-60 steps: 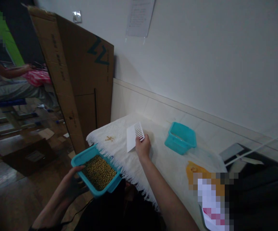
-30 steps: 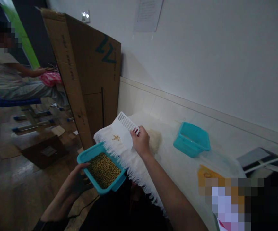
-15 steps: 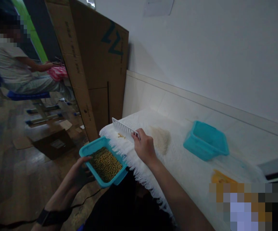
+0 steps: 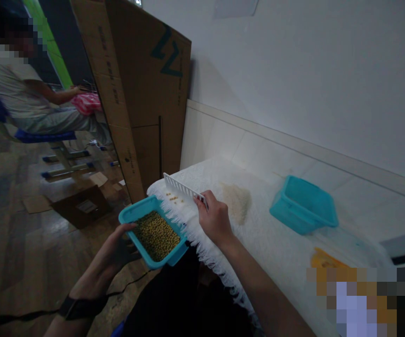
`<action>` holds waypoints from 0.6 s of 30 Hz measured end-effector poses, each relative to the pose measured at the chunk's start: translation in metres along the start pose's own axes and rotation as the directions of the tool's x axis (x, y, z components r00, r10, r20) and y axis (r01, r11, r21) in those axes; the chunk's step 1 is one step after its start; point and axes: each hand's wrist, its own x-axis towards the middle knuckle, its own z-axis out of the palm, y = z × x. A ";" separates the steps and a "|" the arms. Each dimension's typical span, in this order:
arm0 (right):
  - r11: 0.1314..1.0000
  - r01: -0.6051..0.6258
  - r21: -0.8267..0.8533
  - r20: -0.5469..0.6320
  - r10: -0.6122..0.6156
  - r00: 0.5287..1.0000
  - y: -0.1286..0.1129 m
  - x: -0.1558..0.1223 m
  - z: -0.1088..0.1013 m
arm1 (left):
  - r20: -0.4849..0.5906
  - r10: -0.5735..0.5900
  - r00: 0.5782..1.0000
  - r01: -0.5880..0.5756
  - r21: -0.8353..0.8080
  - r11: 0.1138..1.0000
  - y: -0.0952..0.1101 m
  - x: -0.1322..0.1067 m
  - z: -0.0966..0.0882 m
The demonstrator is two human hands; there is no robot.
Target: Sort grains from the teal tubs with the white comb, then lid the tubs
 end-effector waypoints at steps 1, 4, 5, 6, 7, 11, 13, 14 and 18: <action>1.000 -0.005 -0.006 -0.017 0.005 1.000 -0.001 -0.003 -0.003 | 0.001 -0.002 1.000 0.002 -0.005 1.000 0.001 -0.002 0.002; 0.999 -0.015 -0.031 -0.074 0.013 0.997 -0.003 -0.013 -0.015 | -0.019 -0.002 1.000 0.002 -0.019 1.000 0.003 -0.009 0.007; 0.999 -0.021 -0.038 -0.092 0.017 0.996 -0.003 -0.016 -0.019 | -0.023 -0.002 1.000 0.002 -0.020 1.000 0.003 -0.011 0.008; 0.999 -0.027 -0.044 -0.106 0.022 0.994 -0.003 -0.019 -0.023 | -0.029 -0.003 1.000 0.002 -0.020 1.000 0.004 -0.012 0.010; 0.998 -0.033 -0.047 -0.115 0.028 0.993 -0.003 -0.022 -0.026 | -0.032 -0.002 0.999 0.002 -0.019 1.000 0.004 -0.014 0.011; 0.998 -0.045 -0.041 -0.112 0.040 0.993 -0.007 -0.026 -0.030 | -0.026 -0.001 1.000 0.001 0.000 1.000 0.003 -0.015 0.011; 0.998 -0.047 -0.032 -0.109 0.043 0.993 -0.008 -0.026 -0.030 | -0.029 -0.006 1.000 0.007 0.007 1.000 0.003 -0.014 0.011; 0.998 -0.046 -0.030 -0.111 0.043 0.993 -0.009 -0.026 -0.030 | -0.030 -0.006 1.000 0.007 0.007 1.000 0.003 -0.014 0.010; 0.998 -0.047 -0.038 -0.119 0.042 0.992 -0.010 -0.027 -0.032 | -0.021 0.012 1.000 -0.012 -0.005 1.000 0.002 -0.014 0.011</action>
